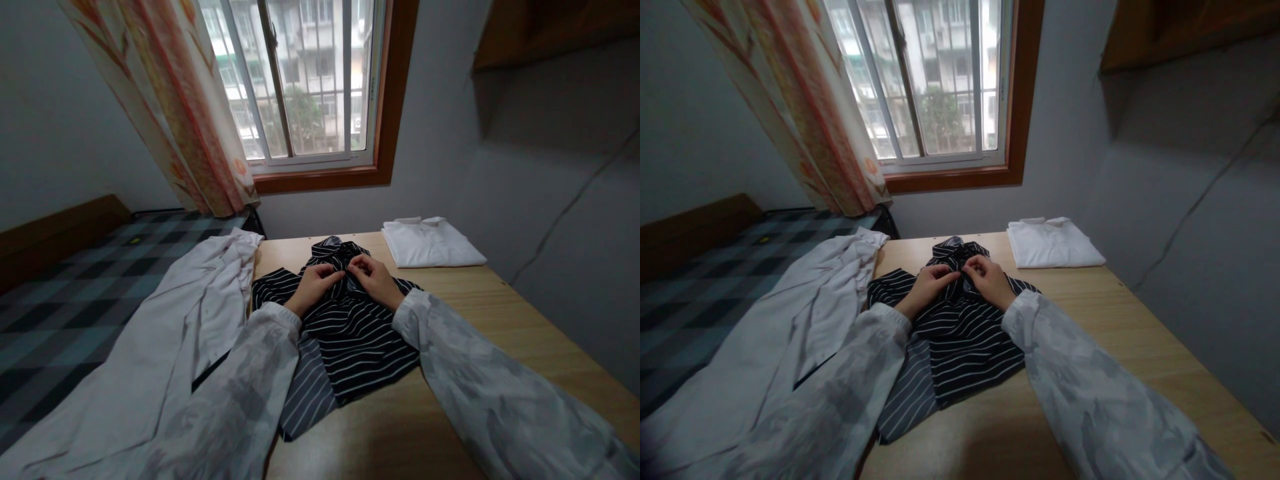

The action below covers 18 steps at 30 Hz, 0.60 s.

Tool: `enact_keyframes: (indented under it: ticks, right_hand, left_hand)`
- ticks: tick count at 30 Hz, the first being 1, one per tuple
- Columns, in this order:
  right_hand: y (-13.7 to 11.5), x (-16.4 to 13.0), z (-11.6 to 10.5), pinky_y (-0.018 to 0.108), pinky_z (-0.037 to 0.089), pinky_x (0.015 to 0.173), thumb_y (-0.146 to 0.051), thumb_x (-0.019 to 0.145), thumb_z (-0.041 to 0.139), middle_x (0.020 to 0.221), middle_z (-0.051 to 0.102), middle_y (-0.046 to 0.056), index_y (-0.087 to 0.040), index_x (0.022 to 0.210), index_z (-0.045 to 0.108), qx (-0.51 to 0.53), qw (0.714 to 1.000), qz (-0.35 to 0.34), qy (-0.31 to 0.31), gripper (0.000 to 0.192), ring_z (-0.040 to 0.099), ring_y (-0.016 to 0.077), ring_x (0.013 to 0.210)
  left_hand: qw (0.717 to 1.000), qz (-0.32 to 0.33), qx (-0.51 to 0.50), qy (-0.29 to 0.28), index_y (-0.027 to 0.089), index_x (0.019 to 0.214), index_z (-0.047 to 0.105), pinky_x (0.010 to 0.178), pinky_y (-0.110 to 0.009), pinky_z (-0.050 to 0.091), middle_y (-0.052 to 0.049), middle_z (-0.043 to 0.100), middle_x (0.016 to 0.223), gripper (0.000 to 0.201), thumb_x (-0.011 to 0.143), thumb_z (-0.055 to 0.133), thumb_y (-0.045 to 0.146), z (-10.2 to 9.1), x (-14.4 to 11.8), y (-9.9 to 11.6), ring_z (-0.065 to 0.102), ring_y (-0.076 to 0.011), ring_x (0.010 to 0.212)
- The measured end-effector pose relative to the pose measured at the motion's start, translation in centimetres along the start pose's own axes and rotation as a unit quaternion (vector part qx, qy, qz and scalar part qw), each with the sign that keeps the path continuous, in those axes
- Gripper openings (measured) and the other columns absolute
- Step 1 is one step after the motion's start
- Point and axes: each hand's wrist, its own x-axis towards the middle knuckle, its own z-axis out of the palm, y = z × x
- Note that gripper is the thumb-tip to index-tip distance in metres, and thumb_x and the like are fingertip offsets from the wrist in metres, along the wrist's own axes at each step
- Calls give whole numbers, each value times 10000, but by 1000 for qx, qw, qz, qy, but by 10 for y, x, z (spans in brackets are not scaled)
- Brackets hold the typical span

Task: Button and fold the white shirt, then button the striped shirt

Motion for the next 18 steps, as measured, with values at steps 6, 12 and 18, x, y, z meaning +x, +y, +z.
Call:
enact_keyframes:
  ticks: [6, 12, 18]
  right_hand:
    - [-4, -1, -1, 320, 480, 668, -572, 997, 678, 852, 708, 26, -231, 984, 704, 8, 999, 10, -30, 343, 612, 194, 740]
    - [-3, 1, -4, 332, 534, 786, -501, 989, 670, 931, 747, 33, -228, 1005, 746, 35, 998, 15, -46, 284, 668, 207, 861]
    - [4, 8, -8, 348, 571, 878, -428, 921, 700, 1019, 780, 37, -234, 1016, 771, 88, 992, 43, -76, 228, 701, 204, 935]
  left_hand:
    - [1000, 9, 9, 19, 187, 657, 596, 601, -292, 291, 33, 497, 627, 444, 826, 812, 536, 0, 0, -2, 415, -120, 623]
    - [999, 4, 5, 33, 184, 684, 609, 607, -285, 312, 26, 543, 650, 433, 814, 824, 537, 3, 0, -4, 445, -123, 632]
    - [999, 7, -2, 38, 190, 657, 591, 587, -286, 286, 32, 503, 621, 475, 811, 839, 564, 3, -1, -4, 412, -119, 620]
